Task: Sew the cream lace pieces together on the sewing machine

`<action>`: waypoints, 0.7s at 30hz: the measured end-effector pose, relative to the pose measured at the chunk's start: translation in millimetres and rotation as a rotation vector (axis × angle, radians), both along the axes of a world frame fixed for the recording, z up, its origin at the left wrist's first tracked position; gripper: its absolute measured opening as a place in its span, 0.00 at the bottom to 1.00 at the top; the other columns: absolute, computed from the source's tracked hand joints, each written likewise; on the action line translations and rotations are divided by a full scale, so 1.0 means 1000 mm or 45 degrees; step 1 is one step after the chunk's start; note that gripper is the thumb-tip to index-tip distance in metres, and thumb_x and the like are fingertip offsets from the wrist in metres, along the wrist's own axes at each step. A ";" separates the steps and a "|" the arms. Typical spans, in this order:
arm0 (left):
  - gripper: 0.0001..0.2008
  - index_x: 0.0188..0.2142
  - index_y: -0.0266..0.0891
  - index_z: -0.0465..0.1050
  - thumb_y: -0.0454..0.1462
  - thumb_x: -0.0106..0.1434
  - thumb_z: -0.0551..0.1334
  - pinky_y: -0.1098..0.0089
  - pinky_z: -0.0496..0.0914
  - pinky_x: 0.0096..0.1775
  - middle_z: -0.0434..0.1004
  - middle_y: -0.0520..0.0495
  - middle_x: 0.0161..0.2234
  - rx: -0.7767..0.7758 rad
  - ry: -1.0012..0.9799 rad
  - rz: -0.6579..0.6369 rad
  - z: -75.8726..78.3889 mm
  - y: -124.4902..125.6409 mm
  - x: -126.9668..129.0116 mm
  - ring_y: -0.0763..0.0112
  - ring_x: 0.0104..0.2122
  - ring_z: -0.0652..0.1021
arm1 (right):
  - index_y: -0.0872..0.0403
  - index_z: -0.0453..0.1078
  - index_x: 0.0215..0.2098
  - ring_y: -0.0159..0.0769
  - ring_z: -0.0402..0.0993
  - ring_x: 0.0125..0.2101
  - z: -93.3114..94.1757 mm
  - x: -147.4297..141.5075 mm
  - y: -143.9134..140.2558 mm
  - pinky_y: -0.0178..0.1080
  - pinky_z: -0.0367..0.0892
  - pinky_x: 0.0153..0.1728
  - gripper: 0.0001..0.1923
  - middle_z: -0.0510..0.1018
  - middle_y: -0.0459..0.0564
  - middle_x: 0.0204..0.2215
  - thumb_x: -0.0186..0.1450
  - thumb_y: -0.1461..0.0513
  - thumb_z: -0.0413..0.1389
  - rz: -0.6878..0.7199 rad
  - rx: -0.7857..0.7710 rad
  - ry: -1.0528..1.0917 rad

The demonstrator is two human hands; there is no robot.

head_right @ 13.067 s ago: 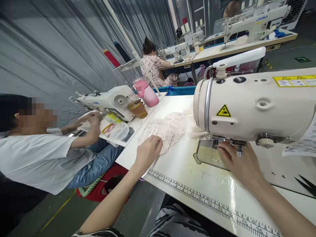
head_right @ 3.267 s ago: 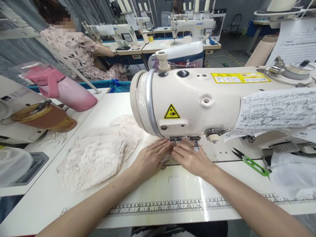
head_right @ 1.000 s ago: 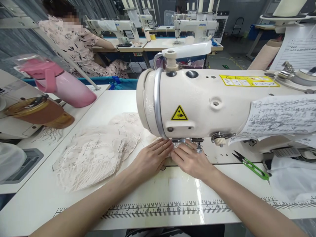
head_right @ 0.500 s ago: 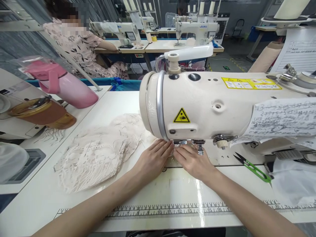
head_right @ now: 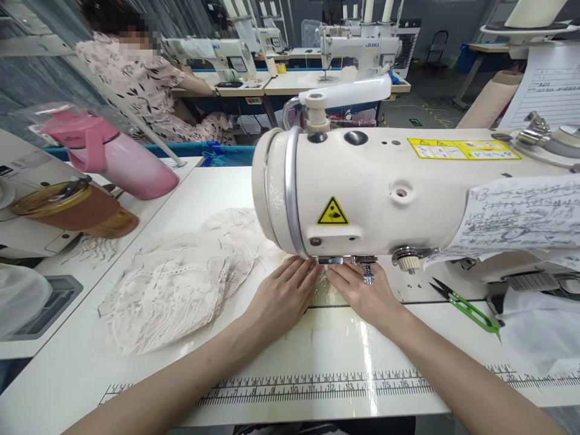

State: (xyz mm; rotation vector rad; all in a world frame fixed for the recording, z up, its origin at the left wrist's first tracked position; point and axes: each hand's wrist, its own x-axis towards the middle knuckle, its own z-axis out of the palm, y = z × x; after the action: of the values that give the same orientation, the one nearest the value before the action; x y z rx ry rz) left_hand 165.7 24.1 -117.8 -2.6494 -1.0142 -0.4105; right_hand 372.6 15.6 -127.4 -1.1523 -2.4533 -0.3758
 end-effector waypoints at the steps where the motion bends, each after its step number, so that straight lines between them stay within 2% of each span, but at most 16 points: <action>1: 0.18 0.54 0.26 0.67 0.32 0.66 0.52 0.54 0.67 0.55 0.71 0.31 0.52 -0.013 -0.005 -0.002 0.000 0.000 0.000 0.53 0.52 0.73 | 0.50 0.70 0.48 0.32 0.73 0.40 -0.001 0.001 0.001 0.38 0.63 0.41 0.19 0.77 0.44 0.47 0.64 0.73 0.48 -0.009 -0.023 0.003; 6: 0.19 0.56 0.30 0.65 0.33 0.66 0.52 0.54 0.67 0.53 0.73 0.33 0.51 -0.026 -0.004 0.007 0.002 0.000 0.001 0.54 0.52 0.73 | 0.50 0.69 0.52 0.34 0.74 0.42 -0.006 0.008 0.005 0.38 0.66 0.45 0.20 0.76 0.48 0.49 0.65 0.71 0.49 0.007 -0.113 0.034; 11: 0.20 0.56 0.32 0.66 0.32 0.65 0.52 0.54 0.68 0.52 0.73 0.33 0.50 -0.068 -0.024 0.021 0.003 0.001 0.003 0.53 0.52 0.73 | 0.47 0.68 0.55 0.36 0.76 0.38 -0.008 0.013 0.006 0.38 0.70 0.39 0.19 0.79 0.49 0.44 0.66 0.65 0.52 -0.062 -0.129 0.106; 16: 0.21 0.56 0.31 0.65 0.33 0.64 0.55 0.53 0.68 0.52 0.72 0.33 0.51 -0.121 -0.045 0.044 0.003 0.002 0.004 0.52 0.53 0.72 | 0.43 0.66 0.57 0.38 0.76 0.39 -0.009 0.012 0.005 0.40 0.73 0.38 0.20 0.79 0.49 0.43 0.67 0.62 0.51 -0.052 -0.185 0.213; 21: 0.17 0.53 0.29 0.68 0.30 0.66 0.51 0.58 0.66 0.56 0.73 0.38 0.52 -0.024 -0.090 -0.122 -0.001 0.003 0.001 0.59 0.54 0.72 | 0.44 0.70 0.52 0.36 0.77 0.36 -0.007 0.008 0.006 0.41 0.73 0.37 0.15 0.79 0.49 0.41 0.69 0.59 0.49 -0.063 -0.240 0.236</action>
State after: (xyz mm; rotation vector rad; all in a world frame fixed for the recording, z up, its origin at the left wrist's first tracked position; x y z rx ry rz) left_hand 166.6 27.0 -118.8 -2.7253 -0.9182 -0.5213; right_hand 380.6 21.8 -134.7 -1.2652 -2.3396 -0.0488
